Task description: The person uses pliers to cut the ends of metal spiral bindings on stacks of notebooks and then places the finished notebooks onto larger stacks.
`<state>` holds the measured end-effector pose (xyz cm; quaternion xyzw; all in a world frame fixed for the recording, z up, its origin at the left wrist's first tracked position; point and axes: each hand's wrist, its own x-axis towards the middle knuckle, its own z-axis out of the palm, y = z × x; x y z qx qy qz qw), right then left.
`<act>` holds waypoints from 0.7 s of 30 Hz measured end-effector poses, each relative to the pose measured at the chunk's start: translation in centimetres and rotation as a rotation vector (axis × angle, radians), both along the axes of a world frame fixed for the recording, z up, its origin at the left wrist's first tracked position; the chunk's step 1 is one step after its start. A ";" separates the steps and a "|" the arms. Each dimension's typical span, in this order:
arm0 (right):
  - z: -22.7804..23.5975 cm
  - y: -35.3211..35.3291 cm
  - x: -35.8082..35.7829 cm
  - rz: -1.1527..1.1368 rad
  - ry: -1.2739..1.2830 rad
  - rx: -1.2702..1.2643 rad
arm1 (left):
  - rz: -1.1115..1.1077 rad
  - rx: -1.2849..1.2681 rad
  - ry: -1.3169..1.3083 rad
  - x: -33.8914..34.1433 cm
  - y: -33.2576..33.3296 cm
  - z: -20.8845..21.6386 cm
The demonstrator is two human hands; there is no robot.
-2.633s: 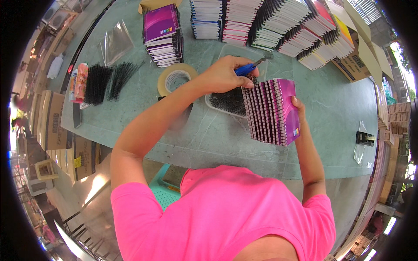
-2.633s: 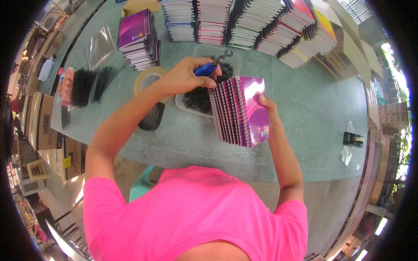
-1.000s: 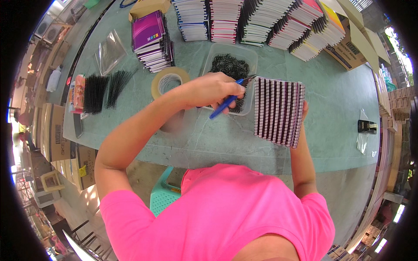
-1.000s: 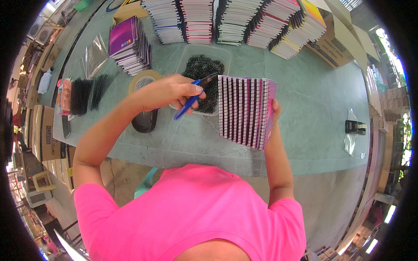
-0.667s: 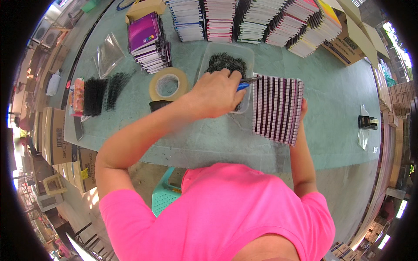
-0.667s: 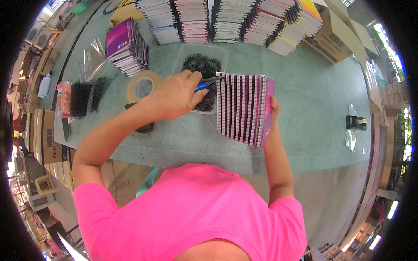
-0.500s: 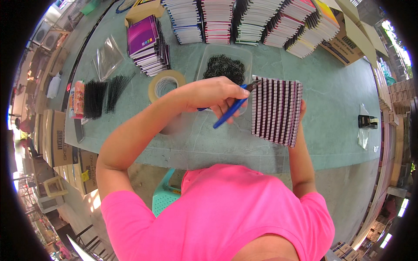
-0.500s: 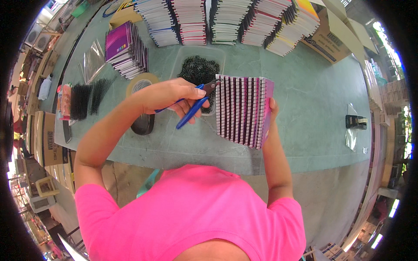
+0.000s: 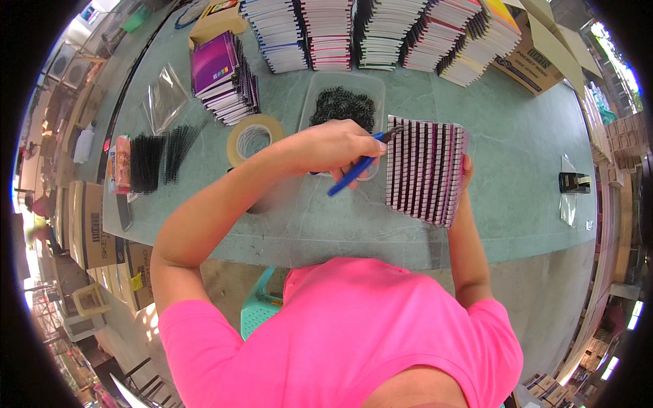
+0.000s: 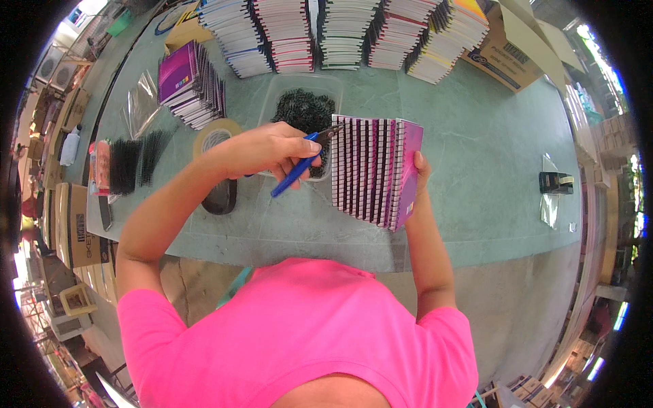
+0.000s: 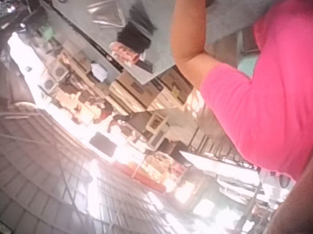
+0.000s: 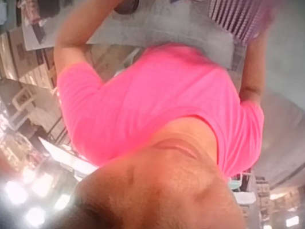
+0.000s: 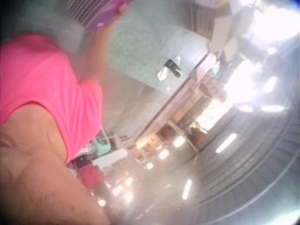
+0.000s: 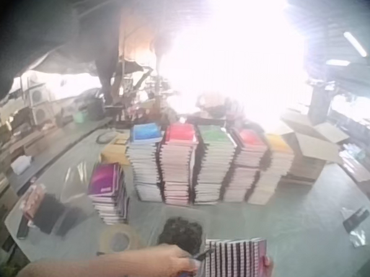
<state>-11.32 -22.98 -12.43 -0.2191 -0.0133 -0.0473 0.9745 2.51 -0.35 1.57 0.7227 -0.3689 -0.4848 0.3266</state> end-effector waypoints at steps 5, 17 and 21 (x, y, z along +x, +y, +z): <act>-0.3 0.0 -0.3 0.016 -0.055 0.014 | 0.173 0.003 0.595 -0.2 -0.6 -0.3; 1.2 -0.3 -0.9 -0.018 -0.023 -0.008 | 0.161 -0.036 0.434 -1.0 -1.3 0.5; 1.9 -0.1 -1.2 0.028 -0.039 0.009 | 0.119 -0.011 0.312 -1.0 -2.0 0.7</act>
